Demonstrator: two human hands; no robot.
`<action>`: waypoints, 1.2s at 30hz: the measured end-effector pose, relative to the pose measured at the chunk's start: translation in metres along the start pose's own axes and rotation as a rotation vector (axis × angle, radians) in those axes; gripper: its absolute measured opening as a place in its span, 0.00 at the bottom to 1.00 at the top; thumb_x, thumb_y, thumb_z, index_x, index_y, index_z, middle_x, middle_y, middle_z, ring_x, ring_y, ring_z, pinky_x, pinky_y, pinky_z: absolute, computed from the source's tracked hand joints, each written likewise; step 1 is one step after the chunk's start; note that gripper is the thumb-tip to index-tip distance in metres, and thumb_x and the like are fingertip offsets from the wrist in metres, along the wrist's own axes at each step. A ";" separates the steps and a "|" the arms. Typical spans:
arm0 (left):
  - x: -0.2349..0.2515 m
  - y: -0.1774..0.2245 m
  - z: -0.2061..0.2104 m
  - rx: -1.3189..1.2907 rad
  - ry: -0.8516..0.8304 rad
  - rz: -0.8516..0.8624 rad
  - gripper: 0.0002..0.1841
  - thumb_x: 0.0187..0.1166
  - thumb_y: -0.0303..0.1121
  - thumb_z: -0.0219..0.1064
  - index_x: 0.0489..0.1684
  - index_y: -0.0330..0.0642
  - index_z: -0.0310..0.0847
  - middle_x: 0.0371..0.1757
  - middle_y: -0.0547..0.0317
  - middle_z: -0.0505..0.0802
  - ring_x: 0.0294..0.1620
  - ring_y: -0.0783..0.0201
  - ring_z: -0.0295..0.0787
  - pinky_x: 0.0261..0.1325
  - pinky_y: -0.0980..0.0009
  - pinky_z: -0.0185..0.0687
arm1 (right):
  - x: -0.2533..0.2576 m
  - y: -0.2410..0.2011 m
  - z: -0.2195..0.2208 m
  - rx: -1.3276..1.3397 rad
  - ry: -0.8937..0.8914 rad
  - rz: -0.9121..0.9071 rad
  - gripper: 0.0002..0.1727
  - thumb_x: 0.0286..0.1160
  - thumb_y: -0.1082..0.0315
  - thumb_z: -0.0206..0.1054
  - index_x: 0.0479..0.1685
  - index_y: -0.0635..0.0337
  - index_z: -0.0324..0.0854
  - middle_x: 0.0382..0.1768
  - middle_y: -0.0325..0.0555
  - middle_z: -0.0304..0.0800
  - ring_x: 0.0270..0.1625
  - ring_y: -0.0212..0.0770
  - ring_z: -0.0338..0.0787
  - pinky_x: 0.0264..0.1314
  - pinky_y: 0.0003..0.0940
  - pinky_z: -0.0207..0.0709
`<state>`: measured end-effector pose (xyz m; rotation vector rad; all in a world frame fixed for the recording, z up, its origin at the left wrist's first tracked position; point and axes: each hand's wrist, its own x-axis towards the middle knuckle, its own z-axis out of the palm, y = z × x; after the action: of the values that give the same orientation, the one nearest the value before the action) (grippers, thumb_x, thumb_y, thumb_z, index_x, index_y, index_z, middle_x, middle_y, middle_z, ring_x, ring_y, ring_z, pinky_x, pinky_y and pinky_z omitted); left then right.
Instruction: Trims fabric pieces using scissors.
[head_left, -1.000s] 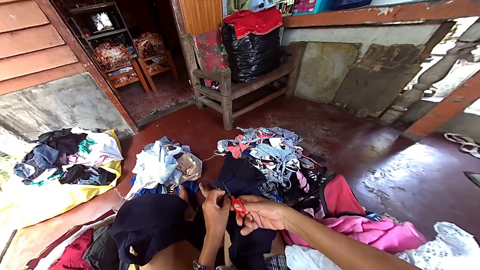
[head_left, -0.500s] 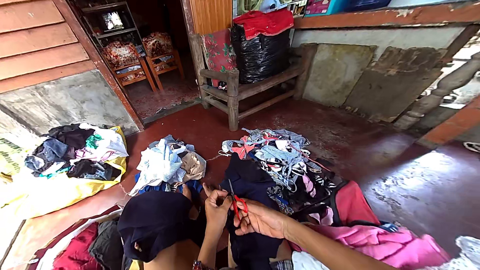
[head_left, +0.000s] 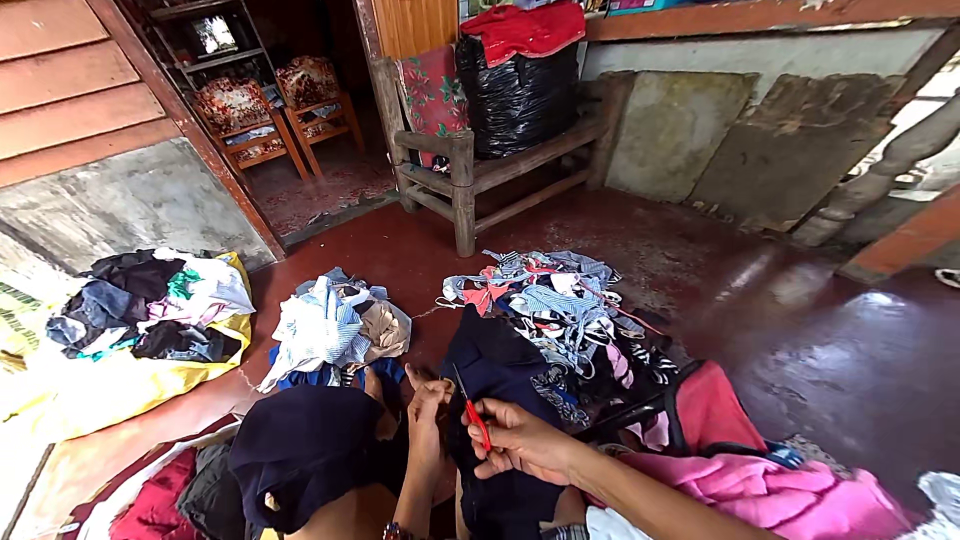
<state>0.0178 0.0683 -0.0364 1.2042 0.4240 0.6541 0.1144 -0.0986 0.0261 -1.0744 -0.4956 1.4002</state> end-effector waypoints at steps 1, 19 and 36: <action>0.003 -0.001 0.000 -0.034 0.027 -0.040 0.19 0.84 0.36 0.52 0.53 0.27 0.82 0.48 0.46 0.91 0.52 0.59 0.87 0.62 0.62 0.82 | 0.000 0.000 -0.001 -0.006 -0.003 0.004 0.13 0.82 0.66 0.66 0.60 0.55 0.73 0.39 0.42 0.86 0.40 0.43 0.91 0.53 0.50 0.90; 0.028 0.011 -0.004 -0.418 -0.128 -0.130 0.38 0.67 0.14 0.71 0.84 0.39 0.69 0.72 0.42 0.84 0.62 0.55 0.88 0.62 0.59 0.87 | 0.004 -0.010 -0.013 0.064 -0.126 0.060 0.14 0.85 0.62 0.65 0.62 0.54 0.74 0.38 0.42 0.87 0.41 0.44 0.92 0.57 0.52 0.89; 0.016 0.036 -0.011 -0.378 -0.312 0.006 0.50 0.63 0.20 0.79 0.92 0.40 0.54 0.78 0.40 0.79 0.69 0.53 0.85 0.68 0.54 0.84 | -0.009 -0.015 0.005 0.149 -0.249 0.022 0.15 0.81 0.64 0.69 0.62 0.53 0.76 0.35 0.40 0.86 0.38 0.39 0.91 0.54 0.48 0.90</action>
<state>0.0142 0.0947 -0.0049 0.9252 0.0297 0.5118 0.1165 -0.1033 0.0439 -0.7921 -0.5502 1.5747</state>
